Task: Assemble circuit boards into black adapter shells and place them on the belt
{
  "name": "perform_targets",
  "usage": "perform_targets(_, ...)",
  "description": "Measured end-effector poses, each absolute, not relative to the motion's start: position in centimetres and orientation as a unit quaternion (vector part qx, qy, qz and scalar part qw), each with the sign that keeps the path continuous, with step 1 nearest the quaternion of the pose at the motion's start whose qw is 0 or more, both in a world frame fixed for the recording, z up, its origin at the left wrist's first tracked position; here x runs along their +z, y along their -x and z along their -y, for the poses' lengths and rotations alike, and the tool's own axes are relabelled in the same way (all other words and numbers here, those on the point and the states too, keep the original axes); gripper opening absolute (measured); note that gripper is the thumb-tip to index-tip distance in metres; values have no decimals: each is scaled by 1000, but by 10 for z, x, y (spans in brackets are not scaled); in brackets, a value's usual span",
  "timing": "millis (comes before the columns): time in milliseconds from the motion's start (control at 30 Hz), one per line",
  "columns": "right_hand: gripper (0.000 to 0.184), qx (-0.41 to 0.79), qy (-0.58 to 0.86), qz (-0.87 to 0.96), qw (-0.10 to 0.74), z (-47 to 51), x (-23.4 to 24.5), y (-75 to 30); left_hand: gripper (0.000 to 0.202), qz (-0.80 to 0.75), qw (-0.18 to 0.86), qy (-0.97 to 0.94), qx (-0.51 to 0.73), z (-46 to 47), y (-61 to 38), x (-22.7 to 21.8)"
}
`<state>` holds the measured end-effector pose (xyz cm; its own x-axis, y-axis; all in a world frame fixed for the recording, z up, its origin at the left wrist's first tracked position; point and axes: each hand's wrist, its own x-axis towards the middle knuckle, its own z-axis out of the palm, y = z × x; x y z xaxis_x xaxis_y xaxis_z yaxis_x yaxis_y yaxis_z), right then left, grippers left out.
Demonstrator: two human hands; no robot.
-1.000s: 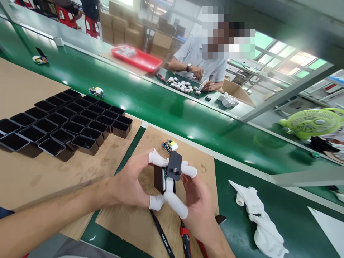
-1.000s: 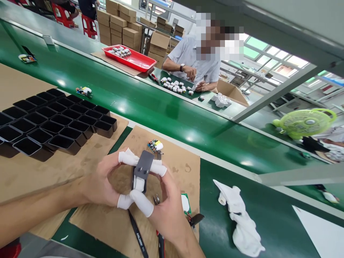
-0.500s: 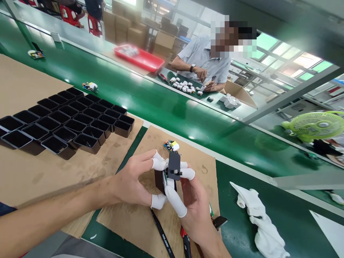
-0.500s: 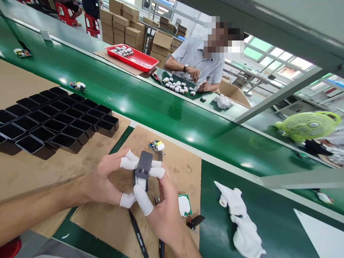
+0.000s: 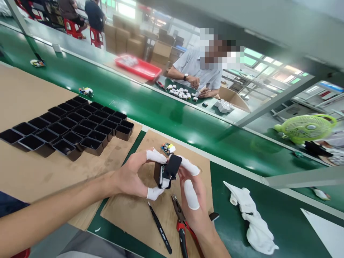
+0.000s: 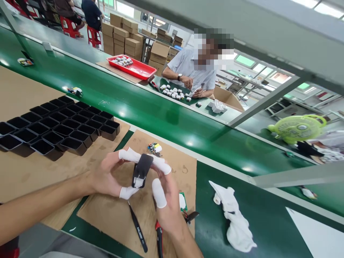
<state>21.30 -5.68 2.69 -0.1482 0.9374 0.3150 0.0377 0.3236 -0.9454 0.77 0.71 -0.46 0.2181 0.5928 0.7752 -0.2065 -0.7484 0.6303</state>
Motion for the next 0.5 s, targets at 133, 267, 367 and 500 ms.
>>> perform_targets(133, 52, 391, 383, 636, 544, 54, 47, -215, 76, -124, 359, -686, 621, -4, -7, 4)
perform_targets(267, 70, 309, 421, 647, 555, 60, 74, -206, 78, -127, 335, -704, 613, 8, 2, 20)
perform_targets(367, 48, 268, 406, 676, 554, 71, 92, -197, 86, -116, 315, -706, 623, 23, 10, 31)
perform_targets(500, 35, 249, 375, 721, 527, 93, 102, -184, 91, -104, 284, -694, 653, 48, 21, 43)
